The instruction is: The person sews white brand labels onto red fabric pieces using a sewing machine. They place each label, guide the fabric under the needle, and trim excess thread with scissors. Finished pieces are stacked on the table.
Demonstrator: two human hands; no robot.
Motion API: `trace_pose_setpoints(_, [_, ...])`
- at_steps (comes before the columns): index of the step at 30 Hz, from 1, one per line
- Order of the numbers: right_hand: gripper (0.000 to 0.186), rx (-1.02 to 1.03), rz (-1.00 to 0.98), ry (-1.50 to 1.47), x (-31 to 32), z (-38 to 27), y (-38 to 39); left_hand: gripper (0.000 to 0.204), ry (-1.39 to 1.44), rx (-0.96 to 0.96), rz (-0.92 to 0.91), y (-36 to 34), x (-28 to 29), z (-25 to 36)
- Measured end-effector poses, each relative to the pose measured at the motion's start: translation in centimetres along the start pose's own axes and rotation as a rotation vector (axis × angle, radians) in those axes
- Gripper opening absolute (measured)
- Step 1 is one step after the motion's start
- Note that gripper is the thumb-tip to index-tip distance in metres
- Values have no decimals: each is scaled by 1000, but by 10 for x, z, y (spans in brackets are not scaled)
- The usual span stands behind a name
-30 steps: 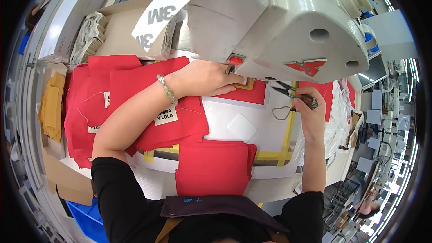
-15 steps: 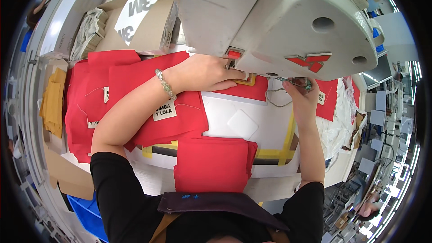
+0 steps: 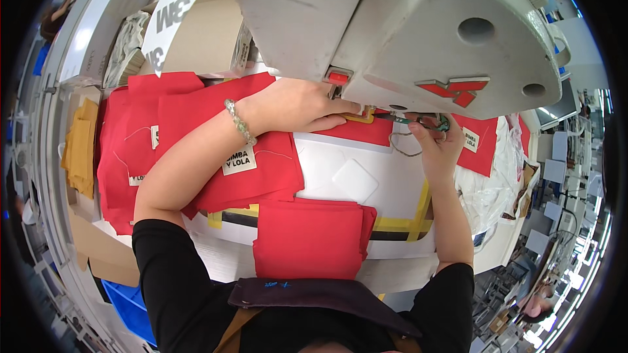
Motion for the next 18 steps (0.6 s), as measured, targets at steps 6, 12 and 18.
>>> trace_pose_setpoints(6, [22, -26, -11, 0, -16, -11, 5, 28, 27, 15, -26, 0, 0, 1])
trace_pose_setpoints(12, [15, 62, -70, 144, -28, -23, 4, 28, 20, 11, -21, 1, -1, -1])
trace_pose_setpoints(18, [18, -16, -34, 36, -29, -15, 2, 28, 10, 21, -17, 1, 0, -1])
Point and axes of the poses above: each hand's wrist, its own y-axis away from the middle knuckle, its own x-axis out of the back of the hand, z = x × y, the point moved 7 cm from there along -y, towards the middle knuckle, and after that the axes turned 7 degrees about -z, right-handed, at the moved point
